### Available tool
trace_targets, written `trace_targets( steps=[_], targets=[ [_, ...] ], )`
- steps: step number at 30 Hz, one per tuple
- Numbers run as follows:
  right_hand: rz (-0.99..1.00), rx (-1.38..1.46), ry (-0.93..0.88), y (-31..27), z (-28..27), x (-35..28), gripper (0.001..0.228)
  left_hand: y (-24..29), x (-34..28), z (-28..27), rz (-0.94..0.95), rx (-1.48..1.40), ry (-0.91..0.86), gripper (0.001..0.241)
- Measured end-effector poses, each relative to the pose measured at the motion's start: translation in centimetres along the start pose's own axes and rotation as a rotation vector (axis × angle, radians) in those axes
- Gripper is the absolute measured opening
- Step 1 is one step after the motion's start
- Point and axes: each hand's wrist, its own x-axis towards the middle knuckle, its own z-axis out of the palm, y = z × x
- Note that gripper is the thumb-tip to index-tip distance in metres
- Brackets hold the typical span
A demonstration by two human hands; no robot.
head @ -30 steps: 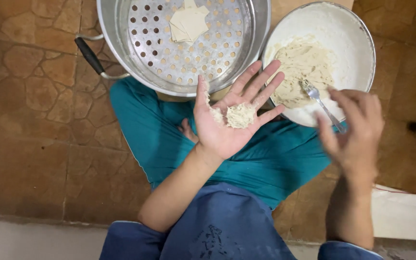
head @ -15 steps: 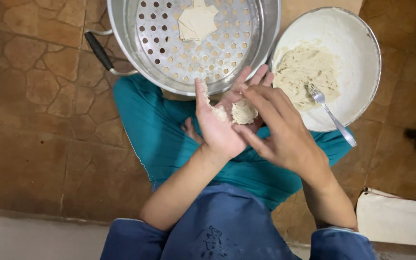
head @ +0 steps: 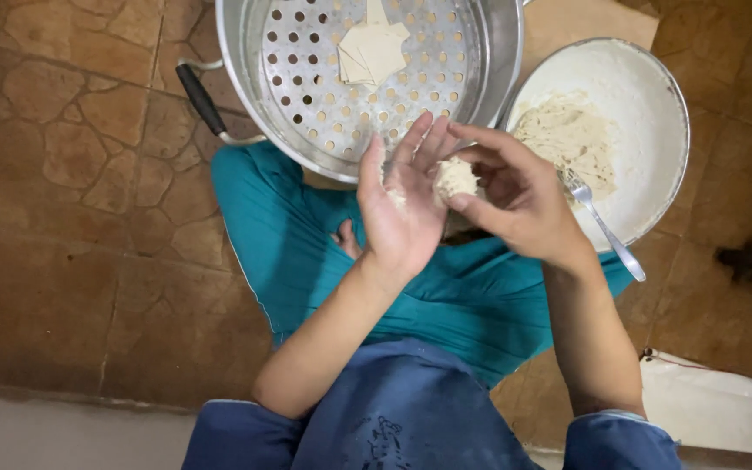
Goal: Preparing dumplings by scooping filling from a bowl, shaping it by hand, and placing it into a steamer basket.
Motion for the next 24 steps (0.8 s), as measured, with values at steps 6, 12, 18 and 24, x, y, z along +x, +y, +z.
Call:
trace_targets(
  steps=[6,12,18,24],
  targets=[
    [0.011,-0.103,0.036,0.3,-1.3,3.4,0.051,3.9,1.1,-1.7,0.118,0.178,-0.028,0.042],
    [-0.015,-0.407,-0.050,2.2,-0.1,10.4,0.033,5.8,0.4,-1.4,0.126,0.082,-0.209,0.028],
    [-0.215,-0.452,-0.118,9.5,4.6,18.9,0.028,6.4,0.6,-2.7,0.101,0.016,-0.283,0.032],
    [-0.270,-0.608,-0.068,12.9,9.5,24.6,0.035,6.3,0.8,-3.4,0.090,-0.021,-0.330,0.035]
  ],
)
